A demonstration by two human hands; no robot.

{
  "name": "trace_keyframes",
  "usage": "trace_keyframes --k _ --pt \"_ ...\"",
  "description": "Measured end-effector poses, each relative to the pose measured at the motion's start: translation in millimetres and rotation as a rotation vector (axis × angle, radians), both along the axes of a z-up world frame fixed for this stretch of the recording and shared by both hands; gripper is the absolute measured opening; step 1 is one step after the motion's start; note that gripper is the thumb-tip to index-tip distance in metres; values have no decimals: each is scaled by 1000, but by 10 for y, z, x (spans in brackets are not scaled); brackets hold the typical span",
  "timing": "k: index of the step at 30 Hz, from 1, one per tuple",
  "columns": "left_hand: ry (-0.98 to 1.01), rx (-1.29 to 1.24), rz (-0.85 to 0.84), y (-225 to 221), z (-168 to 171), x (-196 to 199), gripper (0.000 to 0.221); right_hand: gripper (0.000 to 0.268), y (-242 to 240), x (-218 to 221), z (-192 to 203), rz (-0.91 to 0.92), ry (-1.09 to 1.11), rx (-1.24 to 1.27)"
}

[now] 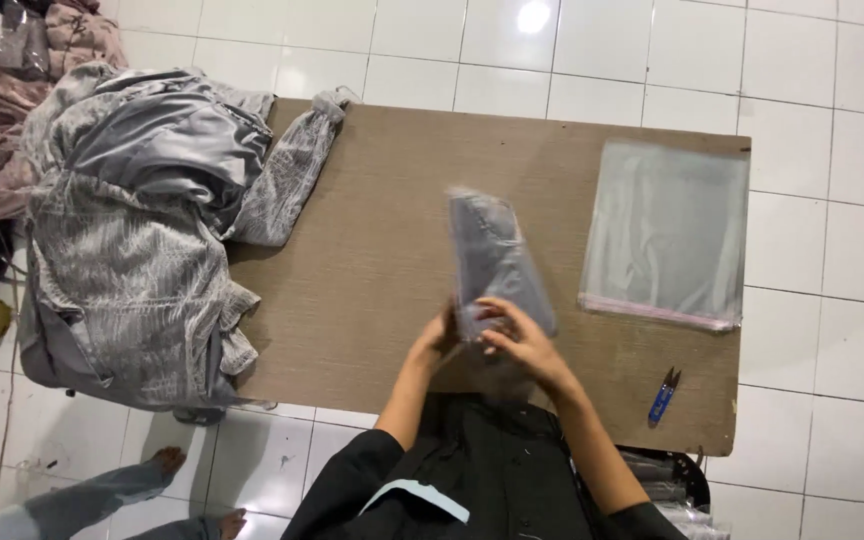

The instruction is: Folding a silver garment and placing it into a clear plastic bag for packaging.

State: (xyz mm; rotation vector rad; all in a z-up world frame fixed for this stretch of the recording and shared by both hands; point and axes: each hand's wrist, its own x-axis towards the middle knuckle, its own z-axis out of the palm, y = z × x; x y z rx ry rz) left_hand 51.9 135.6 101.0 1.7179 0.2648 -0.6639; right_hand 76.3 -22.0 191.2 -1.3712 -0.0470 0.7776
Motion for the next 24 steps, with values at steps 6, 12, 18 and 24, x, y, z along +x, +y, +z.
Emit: trace_keyframes --k 6,12,18,24 --pt "307 109 721 1000 -1568 -511 58 21 -290 -21 -838 -252 -448 -734" --pt "266 -22 512 612 -1611 -638 86 51 -1015 276 -1796 -80 -339 -1011" --pt "174 162 427 719 -1136 -699 71 34 -1052 -86 -1927 -161 -149 -912" --pt "66 279 298 833 -935 -745 57 43 -1107 -190 -2285 -167 -79 -956"
